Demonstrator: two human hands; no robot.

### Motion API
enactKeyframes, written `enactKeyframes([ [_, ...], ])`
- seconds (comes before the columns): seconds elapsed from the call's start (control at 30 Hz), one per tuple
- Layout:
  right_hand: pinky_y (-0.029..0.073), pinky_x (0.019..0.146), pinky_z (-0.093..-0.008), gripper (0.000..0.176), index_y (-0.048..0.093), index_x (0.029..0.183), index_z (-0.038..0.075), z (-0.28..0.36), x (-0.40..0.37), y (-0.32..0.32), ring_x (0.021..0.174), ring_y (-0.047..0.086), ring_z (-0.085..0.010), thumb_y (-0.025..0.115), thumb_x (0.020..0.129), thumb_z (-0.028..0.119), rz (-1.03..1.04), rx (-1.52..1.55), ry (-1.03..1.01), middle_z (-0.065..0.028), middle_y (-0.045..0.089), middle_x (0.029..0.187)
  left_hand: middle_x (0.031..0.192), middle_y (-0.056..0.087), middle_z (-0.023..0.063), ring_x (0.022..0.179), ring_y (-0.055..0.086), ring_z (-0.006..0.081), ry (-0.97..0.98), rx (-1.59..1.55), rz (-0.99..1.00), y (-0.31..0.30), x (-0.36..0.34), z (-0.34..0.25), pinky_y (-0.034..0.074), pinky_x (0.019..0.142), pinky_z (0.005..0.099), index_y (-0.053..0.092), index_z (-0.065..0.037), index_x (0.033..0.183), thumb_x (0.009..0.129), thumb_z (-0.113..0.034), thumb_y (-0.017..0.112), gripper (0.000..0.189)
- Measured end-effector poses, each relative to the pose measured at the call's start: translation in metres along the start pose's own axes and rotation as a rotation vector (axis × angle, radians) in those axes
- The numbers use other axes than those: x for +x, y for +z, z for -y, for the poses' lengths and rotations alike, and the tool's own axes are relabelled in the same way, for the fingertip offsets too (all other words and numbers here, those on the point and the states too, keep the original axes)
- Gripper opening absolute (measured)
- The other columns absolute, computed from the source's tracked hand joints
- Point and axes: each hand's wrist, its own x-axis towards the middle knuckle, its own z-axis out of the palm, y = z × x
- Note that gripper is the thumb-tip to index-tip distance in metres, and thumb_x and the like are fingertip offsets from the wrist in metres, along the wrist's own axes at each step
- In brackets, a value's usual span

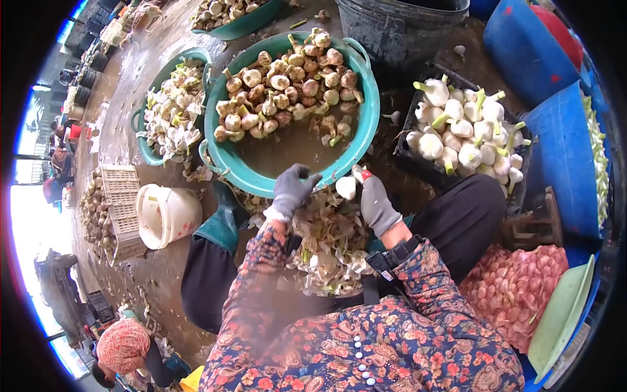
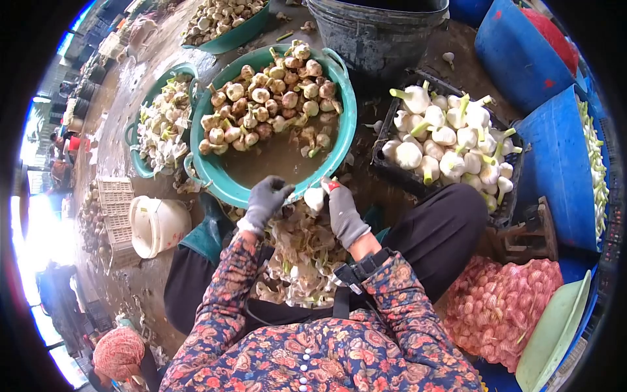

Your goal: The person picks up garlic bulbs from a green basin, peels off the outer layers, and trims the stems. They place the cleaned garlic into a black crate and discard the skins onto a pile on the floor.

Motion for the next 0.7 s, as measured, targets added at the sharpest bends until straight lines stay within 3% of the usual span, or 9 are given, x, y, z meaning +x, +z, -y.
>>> enactKeyframes([
  [0.1,0.052,0.063,-0.0319,0.022,0.054,0.088,0.000,0.011,-0.004,-0.007,0.074,0.060,-0.0202,0.043,0.092,0.019,0.135,-0.063,0.123,-0.0119,0.060,0.091,0.104,0.062,0.0181,0.100,0.059,0.0293,-0.077,-0.043,-0.013,0.030,0.062,-0.009,0.045,0.087,0.0336,0.058,0.000,0.109,0.072,-0.044,0.069,0.058],
  [0.23,0.052,0.063,-0.0310,0.012,0.053,0.095,0.003,0.009,0.006,-0.006,0.072,0.060,-0.0187,0.046,0.088,0.010,0.097,-0.041,0.138,-0.0097,0.058,0.088,0.114,0.057,0.0208,0.108,0.054,0.0328,-0.143,0.017,0.181,0.076,0.121,-0.025,0.042,0.091,0.0361,0.056,-0.001,0.114,0.070,-0.046,0.066,0.064],
  [0.33,0.052,0.059,-0.0300,0.012,0.053,0.095,0.002,0.016,0.009,-0.008,0.068,0.059,-0.0171,0.045,0.088,0.008,0.032,-0.150,0.154,-0.0073,0.056,0.081,0.091,0.066,0.0150,0.083,0.064,0.0216,-0.177,-0.194,0.093,0.122,0.145,-0.007,0.048,0.075,0.0292,0.063,-0.001,0.104,0.073,-0.029,0.069,0.042],
  [0.37,0.049,0.051,-0.0267,0.014,0.055,0.094,0.004,0.019,0.011,-0.012,0.058,0.056,-0.0142,0.053,0.088,0.017,0.005,-0.141,0.170,-0.0047,0.055,0.073,0.085,0.066,0.0103,0.075,0.061,0.0159,-0.180,-0.343,0.115,0.121,0.142,-0.006,0.048,0.069,0.0260,0.063,-0.001,0.103,0.074,-0.022,0.068,0.036],
  [0.43,0.048,0.049,-0.0262,0.023,0.055,0.095,0.004,0.026,0.014,-0.009,0.056,0.055,-0.0135,0.057,0.086,0.025,-0.087,-0.162,0.209,-0.0042,0.055,0.072,0.076,0.064,0.0002,0.062,0.055,0.0061,-0.149,-0.598,0.179,0.102,0.123,-0.004,0.045,0.058,0.0205,0.064,-0.002,0.103,0.078,-0.011,0.065,0.027],
  [0.5,0.044,0.045,-0.0249,0.044,0.056,0.097,0.006,0.024,0.018,-0.008,0.053,0.053,-0.0115,0.061,0.081,0.047,-0.173,-0.254,0.223,-0.0031,0.053,0.070,0.083,0.064,0.0008,0.072,0.058,0.0088,-0.018,-0.564,0.237,0.054,0.087,-0.021,0.047,0.068,0.0217,0.065,-0.002,0.100,0.076,-0.012,0.069,0.026],
  [0.53,0.044,0.045,-0.0249,0.044,0.056,0.097,0.006,0.022,0.017,-0.009,0.053,0.053,-0.0115,0.061,0.081,0.047,-0.168,-0.249,0.230,-0.0031,0.053,0.070,0.088,0.064,0.0020,0.078,0.059,0.0097,0.074,-0.541,0.253,0.039,0.074,-0.020,0.047,0.072,0.0225,0.065,-0.001,0.099,0.074,-0.012,0.071,0.027],
  [0.63,0.048,0.058,-0.0263,0.048,0.052,0.113,0.007,0.016,0.011,-0.020,0.067,0.055,-0.0102,0.056,0.085,0.045,0.166,-0.271,0.223,-0.0024,0.058,0.085,0.106,0.059,0.0063,0.099,0.056,0.0129,0.364,-0.532,0.240,0.002,0.031,-0.025,0.046,0.083,0.0261,0.062,-0.001,0.105,0.072,-0.010,0.073,0.036],
  [0.7,0.047,0.058,-0.0255,0.047,0.052,0.115,0.007,0.007,0.000,-0.013,0.069,0.056,-0.0094,0.056,0.086,0.044,0.302,-0.264,0.155,-0.0039,0.058,0.089,0.106,0.059,0.0049,0.097,0.055,0.0112,0.284,-0.696,0.338,-0.001,0.008,-0.030,0.046,0.084,0.0254,0.053,-0.002,0.118,0.072,-0.009,0.073,0.051],
])
